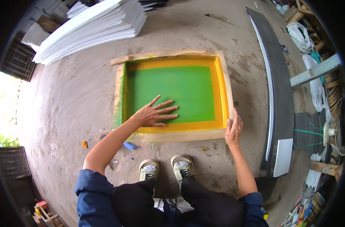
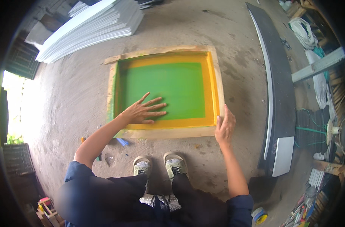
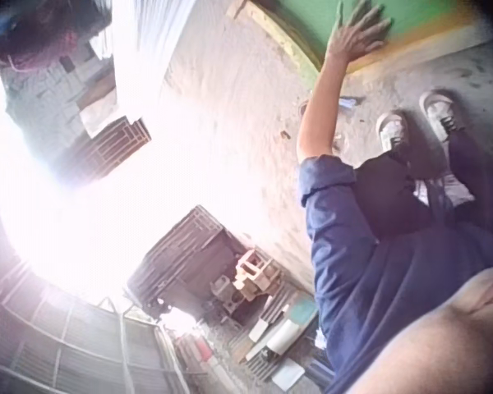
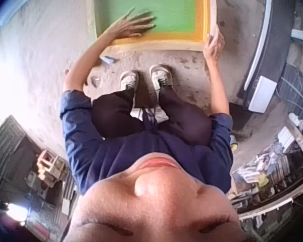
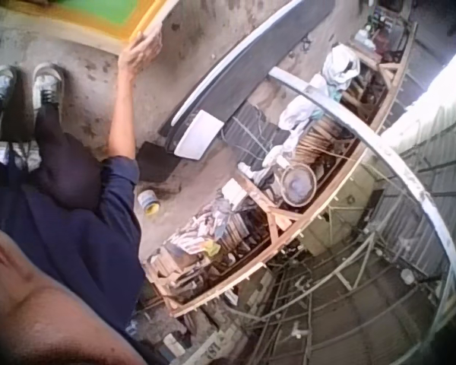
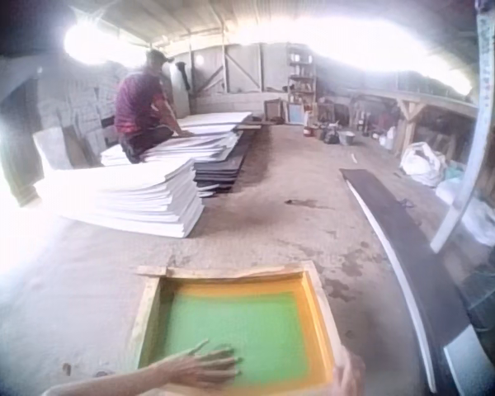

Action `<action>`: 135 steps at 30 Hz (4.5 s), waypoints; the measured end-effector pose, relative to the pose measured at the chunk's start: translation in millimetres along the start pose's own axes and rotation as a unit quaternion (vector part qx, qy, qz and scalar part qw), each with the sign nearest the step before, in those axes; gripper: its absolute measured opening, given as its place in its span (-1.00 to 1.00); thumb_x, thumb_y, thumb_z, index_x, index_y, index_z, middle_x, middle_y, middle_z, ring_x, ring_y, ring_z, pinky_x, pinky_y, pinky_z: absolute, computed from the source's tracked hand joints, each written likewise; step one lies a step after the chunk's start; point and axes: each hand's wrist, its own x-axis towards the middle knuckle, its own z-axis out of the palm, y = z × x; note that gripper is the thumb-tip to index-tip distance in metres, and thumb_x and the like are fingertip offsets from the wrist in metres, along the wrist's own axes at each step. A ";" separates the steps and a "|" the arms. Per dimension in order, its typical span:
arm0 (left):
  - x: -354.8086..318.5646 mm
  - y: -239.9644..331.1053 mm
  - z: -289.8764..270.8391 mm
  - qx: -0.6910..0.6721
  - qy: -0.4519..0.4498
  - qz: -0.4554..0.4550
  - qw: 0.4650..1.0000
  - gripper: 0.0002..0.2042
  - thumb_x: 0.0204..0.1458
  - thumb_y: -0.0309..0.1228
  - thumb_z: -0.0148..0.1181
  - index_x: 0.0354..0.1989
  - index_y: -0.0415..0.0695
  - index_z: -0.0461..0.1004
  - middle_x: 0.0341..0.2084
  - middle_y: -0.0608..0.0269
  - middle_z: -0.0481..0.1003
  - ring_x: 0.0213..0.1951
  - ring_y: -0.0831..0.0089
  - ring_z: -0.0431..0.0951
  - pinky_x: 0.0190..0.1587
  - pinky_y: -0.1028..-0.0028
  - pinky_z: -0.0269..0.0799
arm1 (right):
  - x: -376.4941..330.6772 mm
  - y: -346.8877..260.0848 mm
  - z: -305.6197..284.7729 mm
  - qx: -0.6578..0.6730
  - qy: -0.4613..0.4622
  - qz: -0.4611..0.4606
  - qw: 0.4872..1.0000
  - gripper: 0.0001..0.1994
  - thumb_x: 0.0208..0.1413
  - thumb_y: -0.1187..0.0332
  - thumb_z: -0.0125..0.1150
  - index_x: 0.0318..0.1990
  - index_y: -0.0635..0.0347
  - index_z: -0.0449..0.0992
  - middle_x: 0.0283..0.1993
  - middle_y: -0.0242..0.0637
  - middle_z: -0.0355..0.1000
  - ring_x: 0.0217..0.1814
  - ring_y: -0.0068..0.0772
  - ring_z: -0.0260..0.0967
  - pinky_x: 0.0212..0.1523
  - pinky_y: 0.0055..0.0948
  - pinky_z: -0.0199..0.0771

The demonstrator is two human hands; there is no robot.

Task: The person applies yellow tape around the edges of a wooden frame with a green interior. They use a utility knife to cut the tape and smooth it down along the frame's perimeter.

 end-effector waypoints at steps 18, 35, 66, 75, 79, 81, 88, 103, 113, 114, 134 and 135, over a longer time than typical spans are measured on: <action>-136.3 14.5 46.7 -0.313 0.323 -0.554 0.700 -0.34 -0.25 -0.30 0.24 0.08 -0.32 0.19 -0.06 -0.24 0.34 0.09 -0.07 0.23 0.18 0.18 0.10 | 14.1 -37.9 0.9 -0.066 -0.043 0.190 0.979 -0.46 0.00 0.17 0.20 0.05 0.29 0.18 0.01 0.04 0.20 0.04 0.14 0.22 -0.01 -0.08 0.30; -90.6 48.0 -184.7 -0.458 0.747 -0.226 0.425 -0.34 -0.17 -0.61 0.20 0.17 -0.23 0.07 -0.02 0.06 0.32 0.02 0.28 0.32 0.09 0.42 0.20 | 97.6 -324.1 -178.3 0.243 0.331 0.003 0.912 -0.11 0.02 -0.18 0.03 0.32 0.17 -0.25 0.31 0.09 -0.22 0.35 0.14 -0.27 0.29 0.14 -0.31; -147.3 52.9 -29.1 -0.359 0.444 -0.473 0.671 -0.40 -0.23 -0.42 0.26 0.06 -0.34 0.25 -0.19 -0.15 0.47 -0.09 0.12 0.49 -0.05 0.34 0.36 | 34.9 -116.3 -47.5 0.443 -0.061 0.185 0.875 -0.42 -0.21 0.45 0.22 0.06 0.34 0.23 -0.15 -0.17 0.40 -0.14 -0.32 0.39 -0.09 -0.39 0.35; -115.2 39.9 17.1 -0.313 0.345 -0.577 0.670 -0.40 -0.19 -0.45 0.21 0.09 -0.37 0.20 -0.10 -0.28 0.38 -0.03 -0.06 0.40 0.03 0.24 0.31 | 81.6 -64.2 54.2 0.129 -0.088 0.110 0.982 -0.31 -0.24 0.35 0.26 0.09 0.48 0.15 0.06 0.04 -0.02 0.16 0.06 -0.07 0.11 -0.08 0.09; -105.8 40.3 33.7 -0.294 0.314 -0.589 0.684 -0.39 -0.12 -0.41 0.18 0.13 -0.34 0.13 -0.04 -0.27 0.34 0.00 -0.08 0.37 0.05 0.22 0.28 | 77.0 -50.8 71.2 0.034 -0.046 0.047 0.997 -0.33 -0.21 0.34 0.25 0.09 0.47 0.16 0.02 0.01 0.02 0.13 0.03 -0.04 0.10 -0.03 0.08; -105.6 41.4 24.4 -0.334 0.272 -0.613 0.662 -0.39 -0.08 -0.39 0.16 0.15 -0.32 0.07 -0.02 -0.27 0.32 0.01 -0.09 0.35 0.06 0.21 0.27 | 73.8 -57.9 71.5 -0.005 -0.036 0.027 0.999 -0.33 -0.20 0.34 0.24 0.10 0.45 0.15 0.02 0.01 0.02 0.12 0.03 -0.02 0.09 -0.03 0.09; -135.9 33.2 27.9 -0.281 0.300 -0.554 0.724 -0.42 0.12 -0.08 -0.05 0.16 -0.27 0.06 0.09 -0.25 0.20 0.11 -0.09 0.23 0.14 0.22 0.17 | 67.5 -85.5 60.6 -0.041 0.034 -0.035 0.998 -0.28 -0.03 0.26 0.18 0.28 0.20 0.00 0.07 -0.02 0.00 0.14 0.01 -0.01 0.09 -0.03 0.05; -305.9 103.2 105.2 -0.231 0.400 -0.613 0.641 -0.70 -0.06 -0.42 0.14 -0.09 -0.12 0.39 -0.12 0.07 0.38 0.01 0.12 0.33 0.08 0.26 0.22 | 19.7 -321.4 62.0 -0.063 -0.331 -0.451 0.826 -0.62 0.05 0.29 0.10 0.03 0.18 0.32 0.06 -0.08 0.15 0.13 -0.09 0.14 0.18 -0.17 0.14; -277.9 84.9 165.0 -0.151 0.178 -0.650 0.723 -0.67 -0.03 -0.37 0.12 -0.05 -0.07 0.33 -0.18 0.25 0.38 -0.02 0.33 0.34 0.26 -0.12 -0.26 | -23.9 -366.3 148.6 0.055 -0.231 -0.380 0.894 -0.62 0.03 0.33 0.11 0.04 0.13 0.34 0.08 -0.19 0.16 0.16 -0.13 0.08 0.17 -0.14 0.10; -278.2 82.5 164.8 -0.162 0.155 -0.648 0.728 -0.70 -0.02 -0.37 0.11 -0.07 -0.08 0.35 -0.20 0.26 0.38 -0.05 0.33 0.36 0.26 -0.14 -0.26 | -23.3 -364.3 149.0 0.075 -0.232 -0.367 0.898 -0.62 0.03 0.33 0.11 0.04 0.13 0.35 0.08 -0.20 0.17 0.15 -0.13 0.08 0.17 -0.14 0.09; -193.4 103.7 -156.4 -0.815 0.512 -0.121 0.242 -0.62 0.05 -0.11 -0.14 -0.18 -0.16 0.38 -0.28 0.24 0.46 -0.22 0.39 0.46 -0.13 0.38 0.36 | 20.2 -388.6 -125.7 0.239 -0.266 -0.274 0.893 -0.32 -0.22 0.35 0.43 0.12 0.17 0.24 0.07 -0.24 0.27 0.10 -0.30 0.23 0.11 -0.33 0.25; -187.8 105.4 -163.8 -0.818 0.499 -0.059 0.279 -0.64 0.10 -0.17 -0.17 -0.12 -0.18 0.37 -0.20 0.21 0.43 -0.11 0.38 0.42 -0.02 0.39 0.31 | 18.2 -381.1 -136.9 0.278 -0.227 -0.284 0.889 -0.38 -0.22 0.39 0.42 0.07 0.21 0.29 -0.02 -0.22 0.34 -0.01 -0.31 0.32 0.04 -0.37 0.33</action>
